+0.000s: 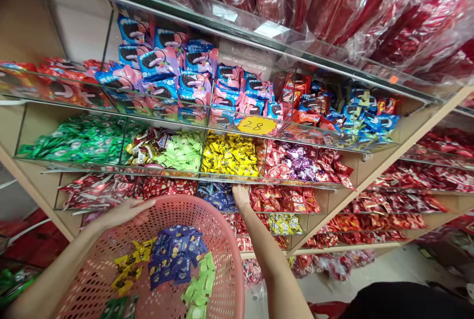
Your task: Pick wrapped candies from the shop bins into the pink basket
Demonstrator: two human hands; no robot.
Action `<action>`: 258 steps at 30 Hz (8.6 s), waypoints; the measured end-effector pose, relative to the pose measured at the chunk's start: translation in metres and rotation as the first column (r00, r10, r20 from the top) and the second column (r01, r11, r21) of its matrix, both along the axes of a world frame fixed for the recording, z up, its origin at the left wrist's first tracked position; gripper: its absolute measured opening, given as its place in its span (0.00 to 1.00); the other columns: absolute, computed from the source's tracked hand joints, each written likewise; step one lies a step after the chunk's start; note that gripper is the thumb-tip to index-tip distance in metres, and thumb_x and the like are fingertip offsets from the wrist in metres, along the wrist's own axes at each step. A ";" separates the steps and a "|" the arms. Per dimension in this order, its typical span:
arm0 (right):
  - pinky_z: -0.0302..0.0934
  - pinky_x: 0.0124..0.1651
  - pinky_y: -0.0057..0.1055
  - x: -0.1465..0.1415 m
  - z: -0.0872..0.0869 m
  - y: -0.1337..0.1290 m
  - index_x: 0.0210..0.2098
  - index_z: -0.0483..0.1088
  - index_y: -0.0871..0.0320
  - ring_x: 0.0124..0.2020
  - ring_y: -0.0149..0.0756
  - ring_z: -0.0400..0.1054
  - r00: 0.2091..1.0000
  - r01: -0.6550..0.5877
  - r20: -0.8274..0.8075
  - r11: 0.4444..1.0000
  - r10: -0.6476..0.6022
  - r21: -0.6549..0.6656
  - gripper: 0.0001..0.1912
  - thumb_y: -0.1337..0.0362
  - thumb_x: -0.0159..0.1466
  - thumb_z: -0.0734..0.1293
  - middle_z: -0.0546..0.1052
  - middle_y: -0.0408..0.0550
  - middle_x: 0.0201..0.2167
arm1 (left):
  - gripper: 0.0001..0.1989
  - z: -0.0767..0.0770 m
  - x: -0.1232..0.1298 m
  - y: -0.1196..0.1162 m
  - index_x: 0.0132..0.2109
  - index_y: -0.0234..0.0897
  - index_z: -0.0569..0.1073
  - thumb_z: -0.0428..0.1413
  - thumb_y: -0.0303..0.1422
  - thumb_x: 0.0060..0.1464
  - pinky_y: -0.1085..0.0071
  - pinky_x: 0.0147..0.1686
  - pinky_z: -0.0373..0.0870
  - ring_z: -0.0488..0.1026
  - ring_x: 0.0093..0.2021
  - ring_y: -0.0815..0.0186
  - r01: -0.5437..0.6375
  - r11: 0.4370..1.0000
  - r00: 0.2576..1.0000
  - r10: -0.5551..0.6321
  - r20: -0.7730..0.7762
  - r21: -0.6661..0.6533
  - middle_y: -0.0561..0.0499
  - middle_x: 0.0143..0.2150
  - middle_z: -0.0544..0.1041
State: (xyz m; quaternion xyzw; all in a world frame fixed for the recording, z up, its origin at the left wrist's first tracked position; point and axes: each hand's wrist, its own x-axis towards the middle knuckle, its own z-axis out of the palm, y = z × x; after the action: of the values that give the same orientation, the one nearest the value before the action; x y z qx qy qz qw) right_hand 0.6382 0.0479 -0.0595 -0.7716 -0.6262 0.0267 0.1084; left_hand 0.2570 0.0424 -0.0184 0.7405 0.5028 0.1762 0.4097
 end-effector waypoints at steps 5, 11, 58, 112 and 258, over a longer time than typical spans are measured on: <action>0.58 0.46 0.36 -0.004 -0.008 -0.018 0.43 0.63 0.62 0.44 0.40 0.65 0.933 0.067 -0.360 0.990 -0.017 0.128 0.11 0.71 0.62 0.55 0.65 0.61 0.49 | 0.25 -0.008 0.005 0.008 0.19 0.36 0.60 0.46 0.56 0.44 0.74 0.24 0.53 0.60 0.21 0.67 0.014 0.999 1.000 -0.013 -0.015 0.030 0.54 0.17 0.62; 0.64 0.27 0.28 -0.008 -0.024 -0.038 0.37 0.62 0.61 0.24 0.31 0.67 0.597 0.042 -0.801 0.995 0.046 0.089 0.16 0.54 0.59 0.59 0.71 0.47 0.28 | 0.26 -0.008 0.017 0.007 0.20 0.36 0.59 0.46 0.56 0.45 0.75 0.23 0.51 0.58 0.20 0.69 0.030 0.999 0.999 -0.029 -0.016 0.023 0.56 0.17 0.59; 0.60 0.51 0.34 -0.102 0.064 -0.145 0.50 0.60 0.56 0.51 0.34 0.60 0.748 -0.421 -0.059 0.542 0.661 0.728 0.18 0.74 0.62 0.57 0.65 0.53 0.47 | 0.25 -0.002 0.031 0.009 0.20 0.35 0.65 0.47 0.54 0.44 0.75 0.25 0.52 0.61 0.21 0.67 0.043 0.999 0.998 -0.043 -0.049 0.009 0.55 0.17 0.63; 0.58 0.35 0.25 -0.033 0.051 -0.100 0.37 0.67 0.60 0.31 0.32 0.68 0.958 0.059 -0.278 0.906 0.066 0.420 0.13 0.60 0.64 0.54 0.74 0.49 0.31 | 0.25 0.008 0.032 0.006 0.24 0.35 0.66 0.47 0.56 0.43 0.75 0.26 0.54 0.61 0.24 0.67 0.069 0.998 0.998 -0.069 0.000 0.003 0.54 0.21 0.65; 0.48 0.14 0.19 -0.037 0.054 -0.093 0.25 0.67 0.59 0.14 0.21 0.57 0.036 0.359 -0.999 0.933 0.004 0.017 0.09 0.61 0.51 0.69 0.70 0.38 0.19 | 0.23 0.006 0.043 0.008 0.24 0.35 0.64 0.46 0.53 0.47 0.75 0.26 0.54 0.62 0.24 0.67 0.114 0.993 0.991 -0.114 -0.066 0.002 0.54 0.20 0.64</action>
State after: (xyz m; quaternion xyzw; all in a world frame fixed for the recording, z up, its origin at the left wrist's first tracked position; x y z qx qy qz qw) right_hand 0.6014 -0.0450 -0.0056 -0.5917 -0.2756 0.4487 0.6103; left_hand 0.2995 0.0506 -0.0127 0.7744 0.4723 0.1296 0.4005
